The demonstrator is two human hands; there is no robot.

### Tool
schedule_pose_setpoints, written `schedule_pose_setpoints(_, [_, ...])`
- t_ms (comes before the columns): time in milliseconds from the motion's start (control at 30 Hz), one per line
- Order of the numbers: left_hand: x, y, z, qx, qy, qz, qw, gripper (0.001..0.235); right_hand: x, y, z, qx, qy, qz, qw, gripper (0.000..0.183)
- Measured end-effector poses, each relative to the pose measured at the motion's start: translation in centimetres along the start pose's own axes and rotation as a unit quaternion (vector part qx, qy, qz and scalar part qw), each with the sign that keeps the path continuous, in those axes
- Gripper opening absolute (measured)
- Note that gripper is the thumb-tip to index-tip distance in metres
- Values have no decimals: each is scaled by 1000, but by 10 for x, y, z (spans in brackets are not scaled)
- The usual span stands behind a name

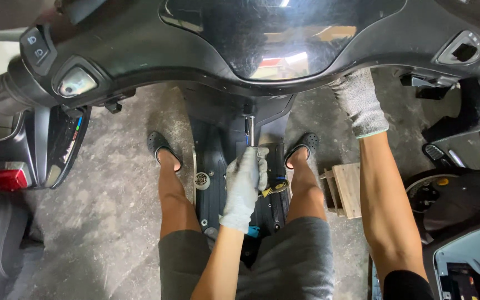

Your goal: The person works on the front section of a scooter, using a screwdriver and a socket wrench to tighten bolts on the dashboard area. They also handle a small white container filled with screws and a utility knife.

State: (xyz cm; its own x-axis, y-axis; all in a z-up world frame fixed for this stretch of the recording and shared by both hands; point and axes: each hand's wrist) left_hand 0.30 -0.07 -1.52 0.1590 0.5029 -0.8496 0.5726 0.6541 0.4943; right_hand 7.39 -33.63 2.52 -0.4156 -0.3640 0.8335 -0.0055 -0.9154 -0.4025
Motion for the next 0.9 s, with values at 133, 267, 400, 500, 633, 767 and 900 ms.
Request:
schedule_pose_setpoints(133, [-9, -13, 1, -77, 88, 191, 975, 30, 5, -10, -4, 6, 22, 59, 998, 40])
schedule_pose_setpoints(267, [-5, -19, 8, -108, 139, 227, 958, 28, 13, -27, -4, 63, 50, 115, 990, 54])
schedule_pose_setpoints(400, [13, -16, 10, 55, -86, -256, 961, 40, 18, -34, -8, 25, 23, 138, 990, 58])
schedule_pose_setpoints(500, [15, -20, 15, 65, -218, -384, 895, 47, 20, -34, -7, 36, 20, 158, 987, 56])
schedule_pose_setpoints(633, [-8, -12, 6, 3, -125, -165, 978, 43, 12, -18, -6, 46, 34, 129, 990, 50])
schedule_pose_setpoints(767, [-2, -22, 12, -134, 100, 299, 939, 42, 15, -20, -7, 58, 36, 125, 990, 48])
schedule_pose_setpoints(900, [-9, -8, 7, -132, 103, 281, 945, 45, 10, -11, -8, 103, 64, 107, 987, 46])
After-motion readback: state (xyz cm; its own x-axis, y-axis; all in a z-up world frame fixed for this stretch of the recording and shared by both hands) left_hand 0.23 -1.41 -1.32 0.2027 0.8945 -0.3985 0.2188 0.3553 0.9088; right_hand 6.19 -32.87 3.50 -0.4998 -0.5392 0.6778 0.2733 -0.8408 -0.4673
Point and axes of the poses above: each hand's wrist, its own z-axis towards the middle knuckle, its own x-axis out of the back of the hand, y = z × x, and after that the axes turned 5 degrees about -y, right-handed
